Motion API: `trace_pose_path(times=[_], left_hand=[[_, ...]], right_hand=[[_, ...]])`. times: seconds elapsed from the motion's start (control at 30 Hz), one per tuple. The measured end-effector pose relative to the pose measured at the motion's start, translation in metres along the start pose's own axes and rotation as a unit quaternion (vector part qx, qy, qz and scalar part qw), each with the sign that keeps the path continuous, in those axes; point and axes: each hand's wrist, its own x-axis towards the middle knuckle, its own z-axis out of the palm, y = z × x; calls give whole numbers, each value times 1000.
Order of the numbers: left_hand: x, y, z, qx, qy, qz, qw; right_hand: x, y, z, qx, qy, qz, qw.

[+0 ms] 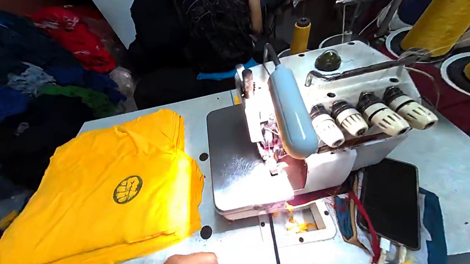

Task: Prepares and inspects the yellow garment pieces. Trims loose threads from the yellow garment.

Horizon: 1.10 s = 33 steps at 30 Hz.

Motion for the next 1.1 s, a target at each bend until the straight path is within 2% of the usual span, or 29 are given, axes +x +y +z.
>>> trace_pose_path(times=[0.03, 0.07, 0.1, 0.13, 0.17, 0.2, 0.27, 0.33, 0.57, 0.7, 0.77, 0.83, 0.9, 0.97, 1.1], left_hand=[[-6, -3, -4, -17, 30, -23, 999], [-10, -10, -2, -20, 79, -65, 995], [-12, -20, 8, -31, 147, -123, 981], [-12, -28, 21, -60, 210, -187, 958], [-9, -30, 32, -105, 253, -239, 932], [-4, -28, 42, -157, 281, -273, 907], [3, -15, 60, -224, 311, -303, 873], [9, -2, 74, -257, 314, -299, 864], [12, 22, 93, -220, 281, -252, 900], [13, 22, 100, -181, 256, -217, 925], [13, 18, 105, -180, 257, -210, 926], [14, 15, 108, -206, 277, -225, 911], [14, 11, 112, -223, 303, -241, 895], [12, 6, 116, -205, 309, -241, 897], [8, -2, 119, -151, 288, -244, 914]], right_hand=[[4, 9, -2, -89, 79, -8, 993], [8, 27, -1, -224, 160, -18, 961], [12, 48, 3, -357, 215, -29, 909], [13, 61, 12, -435, 221, -38, 872], [13, 65, 24, -462, 206, -37, 862], [11, 61, 42, -451, 183, -26, 873], [1, 53, 82, -342, 114, 3, 933], [-6, 60, 106, -250, 85, 32, 964], [-9, 72, 105, -305, 145, 25, 941], [-12, 74, 106, -300, 175, 61, 936], [-13, 75, 106, -265, 189, 99, 940], [-14, 75, 103, -206, 195, 137, 949], [-12, 69, 96, -108, 187, 192, 958], [-9, 63, 89, -17, 172, 242, 955], [-10, 63, 83, 30, 147, 241, 959]])
